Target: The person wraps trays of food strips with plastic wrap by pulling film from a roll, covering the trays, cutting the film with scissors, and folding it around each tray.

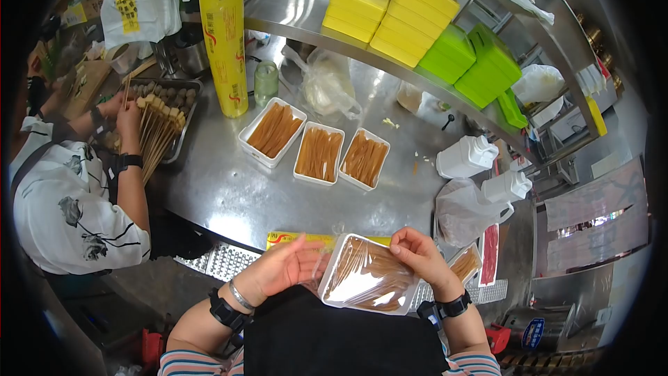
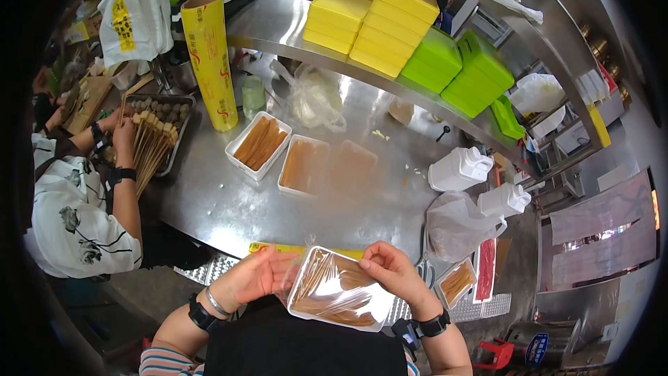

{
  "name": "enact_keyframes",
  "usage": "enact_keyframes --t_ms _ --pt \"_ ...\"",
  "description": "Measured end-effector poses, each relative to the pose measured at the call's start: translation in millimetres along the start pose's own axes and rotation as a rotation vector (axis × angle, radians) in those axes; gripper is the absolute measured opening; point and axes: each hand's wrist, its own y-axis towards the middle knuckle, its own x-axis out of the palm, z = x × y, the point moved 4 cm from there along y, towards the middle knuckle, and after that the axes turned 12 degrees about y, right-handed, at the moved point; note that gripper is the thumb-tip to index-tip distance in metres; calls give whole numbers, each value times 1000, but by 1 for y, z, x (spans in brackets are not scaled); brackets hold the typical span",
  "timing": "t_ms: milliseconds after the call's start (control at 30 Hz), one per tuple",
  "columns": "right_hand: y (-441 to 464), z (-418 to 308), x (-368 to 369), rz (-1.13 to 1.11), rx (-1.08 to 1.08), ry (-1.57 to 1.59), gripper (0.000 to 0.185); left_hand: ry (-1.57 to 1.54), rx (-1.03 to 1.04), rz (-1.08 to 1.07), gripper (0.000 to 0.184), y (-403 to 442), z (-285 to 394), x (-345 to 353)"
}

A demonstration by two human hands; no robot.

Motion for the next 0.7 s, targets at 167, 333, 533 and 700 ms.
enact_keyframes --t_ms 167,333,533,700 --pt "-1 2 -4 -7 86 -31 13 -4 11 6 53 9 13 4" --pt "-3 0 -4 -10 71 -27 13 82 20 9 47 18 14 1" --pt "-1 1 -1 -6 31 -37 12 76 200 299 25 24 24 -8" --pt "-1 -4 3 -17 40 -42 13 -26 228 274 35 25 25 -6"
